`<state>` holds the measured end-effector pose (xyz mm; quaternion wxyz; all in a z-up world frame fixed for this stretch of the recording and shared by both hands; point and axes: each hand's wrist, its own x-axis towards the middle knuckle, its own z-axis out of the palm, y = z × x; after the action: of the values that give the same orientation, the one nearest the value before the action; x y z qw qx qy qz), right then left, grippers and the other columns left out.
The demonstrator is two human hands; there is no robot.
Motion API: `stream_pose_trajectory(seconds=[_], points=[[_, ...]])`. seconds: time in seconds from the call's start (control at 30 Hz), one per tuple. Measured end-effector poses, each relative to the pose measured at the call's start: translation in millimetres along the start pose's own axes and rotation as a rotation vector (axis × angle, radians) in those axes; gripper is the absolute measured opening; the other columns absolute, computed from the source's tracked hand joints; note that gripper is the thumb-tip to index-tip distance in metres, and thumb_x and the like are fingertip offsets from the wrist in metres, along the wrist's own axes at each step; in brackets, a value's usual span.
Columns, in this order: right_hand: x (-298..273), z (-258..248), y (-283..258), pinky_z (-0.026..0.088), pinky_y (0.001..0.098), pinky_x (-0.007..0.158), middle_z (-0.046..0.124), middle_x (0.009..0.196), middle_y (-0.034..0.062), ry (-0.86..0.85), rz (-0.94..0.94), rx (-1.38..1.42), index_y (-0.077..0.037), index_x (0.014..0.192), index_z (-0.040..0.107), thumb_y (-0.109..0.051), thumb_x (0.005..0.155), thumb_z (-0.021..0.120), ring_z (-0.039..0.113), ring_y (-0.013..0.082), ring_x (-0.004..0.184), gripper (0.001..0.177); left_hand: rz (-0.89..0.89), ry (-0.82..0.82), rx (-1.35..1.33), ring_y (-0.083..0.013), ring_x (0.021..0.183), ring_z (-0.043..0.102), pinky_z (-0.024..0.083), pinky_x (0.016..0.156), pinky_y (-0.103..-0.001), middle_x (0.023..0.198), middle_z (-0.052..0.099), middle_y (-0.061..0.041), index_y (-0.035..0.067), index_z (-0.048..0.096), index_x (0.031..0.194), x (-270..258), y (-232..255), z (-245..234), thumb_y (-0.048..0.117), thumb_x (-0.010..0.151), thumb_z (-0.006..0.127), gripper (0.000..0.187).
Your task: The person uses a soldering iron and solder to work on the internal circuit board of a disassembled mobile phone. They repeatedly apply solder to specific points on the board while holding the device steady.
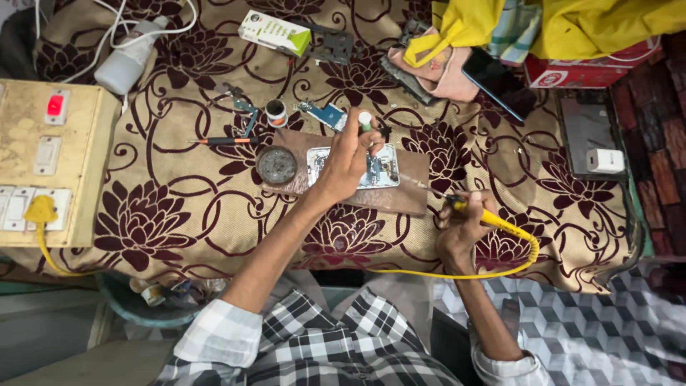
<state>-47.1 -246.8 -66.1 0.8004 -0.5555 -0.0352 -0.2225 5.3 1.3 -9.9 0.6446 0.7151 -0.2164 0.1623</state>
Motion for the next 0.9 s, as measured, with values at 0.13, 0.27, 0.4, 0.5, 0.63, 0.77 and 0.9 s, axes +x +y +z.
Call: stream_pose_trajectory(seconds=[0.13, 0.27, 0.4, 0.5, 0.63, 0.77, 0.9], points=[[-3, -5, 7, 0.044, 0.0243, 0.045, 0.057, 0.071, 0.0068, 0.022, -0.041, 0.029, -0.006, 0.11, 0.051, -0.041, 0.11, 0.059, 0.056, 0.0134, 0.052, 0.036, -0.047, 0.051, -0.224, -0.0131, 0.072, 0.053, 0.049, 0.062, -0.027, 0.08, 0.048, -0.001, 0.009, 0.038, 0.119, 5, 9, 1, 0.038, 0.114, 0.029, 0.03], [-2, -8, 14, 0.052, 0.0257, 0.057, 0.062, 0.084, 0.0097, -0.058, -0.14, 0.049, -0.006, 0.123, 0.047, -0.046, 0.107, 0.061, 0.063, 0.0166, 0.067, 0.045, 0.083, 0.25, -0.21, -0.0112, 0.067, 0.047, 0.042, 0.057, -0.027, 0.078, 0.048, 0.001, 0.011, 0.04, 0.116, -8, 40, -6, 0.045, 0.115, 0.032, 0.036], [-3, -5, 11, 0.053, 0.0254, 0.066, 0.065, 0.092, 0.0119, -0.102, -0.176, -0.017, -0.005, 0.128, 0.047, -0.039, 0.11, 0.061, 0.064, 0.0164, 0.073, 0.042, -0.022, 0.149, -0.113, -0.0109, 0.063, 0.042, 0.037, 0.056, -0.031, 0.075, 0.045, 0.002, 0.008, 0.046, 0.11, -37, 87, -37, 0.046, 0.117, 0.041, 0.039], [-5, 5, 2, 0.055, 0.0279, 0.068, 0.058, 0.106, 0.0088, -0.037, -0.238, -0.154, -0.003, 0.125, 0.042, -0.026, 0.112, 0.068, 0.061, 0.0164, 0.077, 0.036, -0.215, 0.005, 0.307, -0.0117, 0.045, 0.044, 0.034, 0.045, -0.035, 0.054, 0.046, 0.001, 0.007, 0.061, 0.103, -54, 114, -59, 0.043, 0.102, 0.056, 0.037], [-6, 18, -11, 0.05, 0.0232, 0.06, 0.062, 0.084, 0.0072, 0.038, -0.135, -0.179, -0.005, 0.126, 0.045, -0.026, 0.112, 0.062, 0.062, 0.0137, 0.068, 0.03, -0.028, -0.128, 0.817, -0.0158, 0.045, 0.057, 0.044, 0.047, -0.035, 0.055, 0.058, -0.003, 0.011, 0.071, 0.115, -64, 125, -67, 0.028, 0.097, 0.062, 0.026], [-5, 20, -19, 0.048, 0.0231, 0.056, 0.06, 0.08, 0.0062, 0.037, -0.112, -0.147, -0.006, 0.124, 0.045, -0.027, 0.113, 0.061, 0.059, 0.0126, 0.062, 0.029, 0.007, -0.353, 1.112, -0.0181, 0.039, 0.06, 0.046, 0.04, -0.037, 0.049, 0.062, -0.004, 0.007, 0.069, 0.125, -64, 105, -44, 0.017, 0.088, 0.065, 0.038], [-5, 22, -18, 0.046, 0.0239, 0.053, 0.057, 0.077, 0.0053, 0.066, -0.119, -0.122, -0.007, 0.122, 0.045, -0.026, 0.112, 0.063, 0.056, 0.0124, 0.057, 0.029, 0.251, -0.362, 1.359, -0.0159, 0.046, 0.064, 0.048, 0.046, -0.035, 0.054, 0.065, -0.001, 0.008, 0.07, 0.125, -68, 82, -22, 0.012, 0.084, 0.067, 0.041]])
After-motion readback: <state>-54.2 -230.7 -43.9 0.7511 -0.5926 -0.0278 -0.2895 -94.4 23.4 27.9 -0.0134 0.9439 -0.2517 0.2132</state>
